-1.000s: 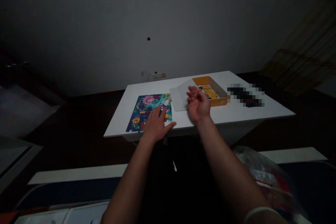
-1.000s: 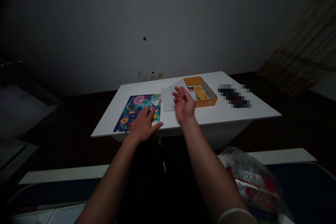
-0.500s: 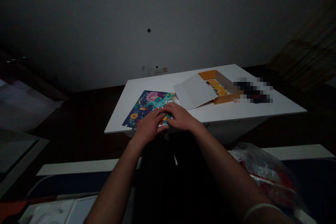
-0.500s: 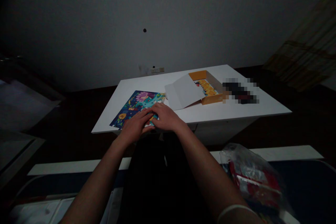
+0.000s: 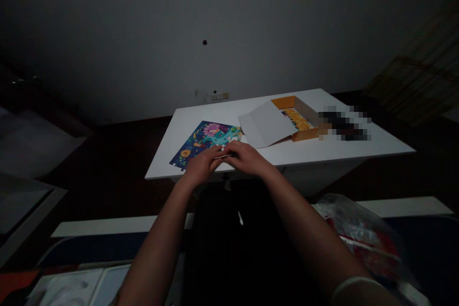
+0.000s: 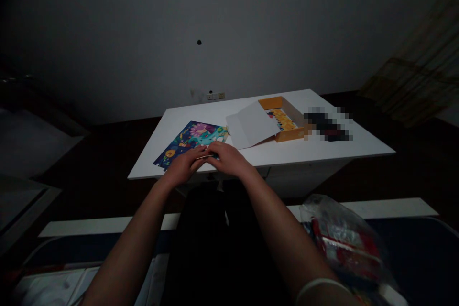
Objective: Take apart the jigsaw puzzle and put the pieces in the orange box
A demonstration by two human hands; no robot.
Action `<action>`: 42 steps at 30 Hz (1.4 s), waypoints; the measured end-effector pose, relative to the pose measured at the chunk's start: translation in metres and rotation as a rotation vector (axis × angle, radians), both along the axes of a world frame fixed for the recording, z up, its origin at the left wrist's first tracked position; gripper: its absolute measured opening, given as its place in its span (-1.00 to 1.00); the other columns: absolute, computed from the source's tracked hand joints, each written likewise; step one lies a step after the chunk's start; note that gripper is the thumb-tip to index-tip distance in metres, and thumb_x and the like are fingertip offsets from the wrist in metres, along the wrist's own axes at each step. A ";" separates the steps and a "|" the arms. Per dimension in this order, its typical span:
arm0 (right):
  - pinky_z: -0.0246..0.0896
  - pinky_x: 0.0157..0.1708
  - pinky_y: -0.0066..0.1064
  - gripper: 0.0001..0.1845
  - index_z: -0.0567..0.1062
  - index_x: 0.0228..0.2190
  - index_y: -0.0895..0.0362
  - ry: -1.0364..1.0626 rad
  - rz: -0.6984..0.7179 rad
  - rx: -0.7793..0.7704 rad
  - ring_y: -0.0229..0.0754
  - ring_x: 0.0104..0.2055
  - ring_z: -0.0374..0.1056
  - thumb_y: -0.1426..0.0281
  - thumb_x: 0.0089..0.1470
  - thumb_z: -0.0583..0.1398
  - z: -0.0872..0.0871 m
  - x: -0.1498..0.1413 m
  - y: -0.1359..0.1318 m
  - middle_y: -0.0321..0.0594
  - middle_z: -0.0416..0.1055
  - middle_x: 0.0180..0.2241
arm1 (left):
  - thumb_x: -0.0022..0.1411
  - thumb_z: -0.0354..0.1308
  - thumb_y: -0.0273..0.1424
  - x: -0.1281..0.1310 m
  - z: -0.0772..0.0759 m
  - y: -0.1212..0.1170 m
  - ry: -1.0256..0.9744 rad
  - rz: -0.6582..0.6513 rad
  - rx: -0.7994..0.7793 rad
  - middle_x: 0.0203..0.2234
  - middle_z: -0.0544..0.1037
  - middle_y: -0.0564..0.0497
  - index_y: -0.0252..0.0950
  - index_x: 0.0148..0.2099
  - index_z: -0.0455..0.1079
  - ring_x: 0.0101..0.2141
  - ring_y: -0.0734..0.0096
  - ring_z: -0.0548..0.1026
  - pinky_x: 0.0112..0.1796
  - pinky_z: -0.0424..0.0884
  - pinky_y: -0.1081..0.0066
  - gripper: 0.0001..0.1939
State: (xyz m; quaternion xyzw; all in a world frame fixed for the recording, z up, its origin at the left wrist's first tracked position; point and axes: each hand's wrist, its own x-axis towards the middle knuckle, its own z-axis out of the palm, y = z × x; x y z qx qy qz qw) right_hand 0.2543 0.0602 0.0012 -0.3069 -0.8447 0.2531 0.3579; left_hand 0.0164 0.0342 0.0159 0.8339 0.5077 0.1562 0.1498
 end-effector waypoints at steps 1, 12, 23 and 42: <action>0.29 -0.02 -0.26 -0.88 0.62 -0.13 0.09 -0.002 -0.024 -0.014 -0.04 -0.05 0.48 0.32 0.40 0.29 -0.001 -0.001 0.001 -0.13 0.60 -0.10 | 0.62 0.13 -0.24 0.000 0.001 0.001 -0.007 -0.002 0.002 0.46 0.49 0.00 -0.04 0.40 0.58 0.48 0.11 0.41 0.46 0.35 0.05 -0.58; 0.41 0.04 -0.19 -0.76 0.70 -0.02 0.02 0.141 -0.153 -0.114 0.00 -0.02 0.60 0.28 0.45 0.23 0.002 -0.001 0.003 -0.13 0.72 -0.04 | 0.55 0.22 -0.06 -0.029 0.002 -0.035 0.238 0.096 0.240 0.60 0.23 -0.18 -0.19 0.56 0.33 0.58 -0.09 0.18 0.55 0.07 -0.20 -0.32; 0.37 0.32 0.00 -0.65 0.77 0.09 -0.02 -0.044 -0.039 0.086 0.06 0.26 0.54 0.46 0.41 0.27 0.003 -0.029 0.009 -0.07 0.68 0.17 | 0.52 0.32 -0.15 -0.033 -0.026 -0.035 0.289 0.178 0.253 0.57 0.26 -0.30 -0.30 0.54 0.33 0.54 -0.11 0.28 0.52 0.23 -0.03 -0.31; 0.30 0.18 0.00 -0.59 0.70 0.11 0.00 -0.366 -0.095 0.217 0.20 0.17 0.48 0.12 0.32 0.46 0.009 -0.037 -0.025 -0.02 0.62 0.09 | 0.72 -0.10 -0.09 -0.006 0.015 -0.033 0.314 0.617 0.081 -0.12 0.79 -0.20 -0.15 0.10 0.75 -0.13 0.03 0.74 -0.23 0.38 0.30 -0.44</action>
